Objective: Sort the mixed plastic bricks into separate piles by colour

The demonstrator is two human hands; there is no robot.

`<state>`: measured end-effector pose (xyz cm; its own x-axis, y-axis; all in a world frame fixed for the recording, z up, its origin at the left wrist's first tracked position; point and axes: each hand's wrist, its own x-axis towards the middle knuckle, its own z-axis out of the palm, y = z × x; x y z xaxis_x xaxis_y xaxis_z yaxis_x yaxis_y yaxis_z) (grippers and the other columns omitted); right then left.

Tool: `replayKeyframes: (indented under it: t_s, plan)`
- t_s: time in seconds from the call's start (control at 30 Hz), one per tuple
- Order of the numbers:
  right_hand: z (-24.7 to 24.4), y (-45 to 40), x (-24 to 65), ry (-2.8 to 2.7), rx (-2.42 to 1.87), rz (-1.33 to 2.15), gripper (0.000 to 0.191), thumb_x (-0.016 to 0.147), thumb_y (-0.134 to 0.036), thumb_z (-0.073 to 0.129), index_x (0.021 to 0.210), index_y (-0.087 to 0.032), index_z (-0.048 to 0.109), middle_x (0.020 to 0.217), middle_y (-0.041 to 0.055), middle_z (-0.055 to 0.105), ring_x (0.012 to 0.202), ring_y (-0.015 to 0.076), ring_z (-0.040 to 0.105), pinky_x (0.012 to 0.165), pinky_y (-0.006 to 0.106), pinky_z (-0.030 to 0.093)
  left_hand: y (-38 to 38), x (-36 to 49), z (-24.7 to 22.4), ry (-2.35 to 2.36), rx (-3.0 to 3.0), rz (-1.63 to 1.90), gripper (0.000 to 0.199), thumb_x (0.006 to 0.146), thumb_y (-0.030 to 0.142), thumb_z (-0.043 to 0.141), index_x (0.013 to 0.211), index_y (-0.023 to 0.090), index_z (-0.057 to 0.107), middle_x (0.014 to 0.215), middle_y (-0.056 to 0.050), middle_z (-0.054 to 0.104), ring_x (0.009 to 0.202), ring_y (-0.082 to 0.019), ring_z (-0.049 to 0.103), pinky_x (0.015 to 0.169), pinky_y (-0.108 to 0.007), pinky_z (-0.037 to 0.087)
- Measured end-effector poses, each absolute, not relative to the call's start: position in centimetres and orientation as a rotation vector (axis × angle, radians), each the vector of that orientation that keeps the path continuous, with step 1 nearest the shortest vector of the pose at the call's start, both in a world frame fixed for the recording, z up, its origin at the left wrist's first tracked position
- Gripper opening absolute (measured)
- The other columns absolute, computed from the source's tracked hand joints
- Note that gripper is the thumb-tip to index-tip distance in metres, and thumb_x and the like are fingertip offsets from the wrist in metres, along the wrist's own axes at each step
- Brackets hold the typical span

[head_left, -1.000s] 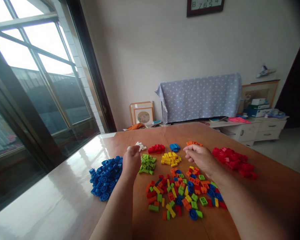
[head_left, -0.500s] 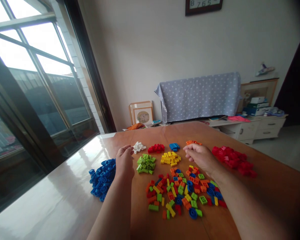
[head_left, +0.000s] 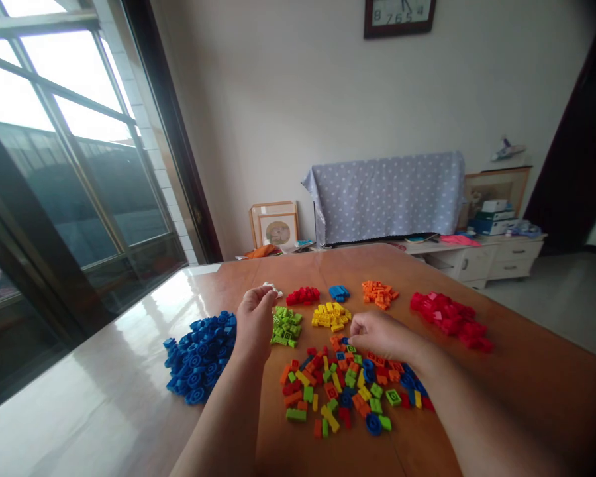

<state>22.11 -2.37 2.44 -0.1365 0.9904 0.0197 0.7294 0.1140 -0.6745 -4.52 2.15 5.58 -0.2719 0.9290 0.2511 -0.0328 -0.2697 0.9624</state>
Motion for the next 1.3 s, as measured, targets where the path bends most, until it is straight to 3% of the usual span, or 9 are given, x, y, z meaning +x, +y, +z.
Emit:
replayKeyframes:
  t_s: [0.33, 0.67, 0.93, 1.1, 1.3]
  plan:
    - [1.1, -1.8, 21.8, -2.057, -1.675, 0.636, 0.007, 0.07, -0.023, 0.069, 0.075, -0.022, 0.072, 0.07, -0.001, 0.07, 0.063, 0.0137, 0.059, 0.054, 0.023, 0.03, 1.7, -4.3, 5.6, 1.193, 1.24, 1.557, 0.036, 0.073, 0.042, 0.071, 0.098, 0.016, 0.068, 0.088, -0.006, 0.071, 0.081, -0.017, 0.065, 0.074, -0.027, 0.044]
    - [1.0, -2.1, 21.7, -2.031, -1.706, 0.678, 0.011, 0.068, -0.028, 0.074, 0.069, -0.019, 0.068, 0.055, -0.0038, 0.059, 0.059, 0.0124, 0.052, 0.055, 0.023, 0.028, 1.0, -2.9, 5.4, 1.132, 1.414, 1.43, 0.03, 0.077, 0.043, 0.069, 0.086, 0.015, 0.065, 0.077, -0.002, 0.065, 0.071, -0.013, 0.058, 0.065, -0.024, 0.042]
    - [1.9, -2.0, 20.9, -1.797, -1.533, 0.832, 0.015, 0.074, -0.032, 0.068, 0.077, -0.017, 0.068, 0.066, -0.0021, 0.063, 0.062, 0.0122, 0.053, 0.055, 0.022, 0.033, 0.1, -1.5, 4.8, 1.084, 1.585, 1.086, 0.034, 0.078, 0.047, 0.07, 0.089, 0.016, 0.063, 0.07, 0.001, 0.06, 0.058, -0.009, 0.049, 0.053, -0.021, 0.035]
    - [3.7, -2.8, 20.0, -1.512, -1.278, 1.156, 0.024, 0.078, -0.039, 0.069, 0.082, -0.016, 0.063, 0.065, -0.0032, 0.058, 0.058, 0.0097, 0.048, 0.054, 0.022, 0.035, -0.7, -0.3, 4.6, 0.841, 1.705, 0.944, 0.036, 0.076, 0.038, 0.074, 0.1, 0.015, 0.064, 0.08, -0.001, 0.064, 0.067, -0.011, 0.054, 0.059, -0.021, 0.039]
    - [4.7, -3.5, 19.3, -1.364, -1.206, 1.301, 0.031, 0.076, -0.043, 0.073, 0.084, -0.015, 0.064, 0.066, -0.0019, 0.06, 0.056, 0.0075, 0.047, 0.052, 0.02, 0.03, -1.7, 0.6, 5.1, 0.669, 1.689, 0.938, 0.027, 0.08, 0.039, 0.071, 0.09, 0.015, 0.064, 0.084, -0.004, 0.068, 0.079, -0.015, 0.061, 0.07, -0.024, 0.045]
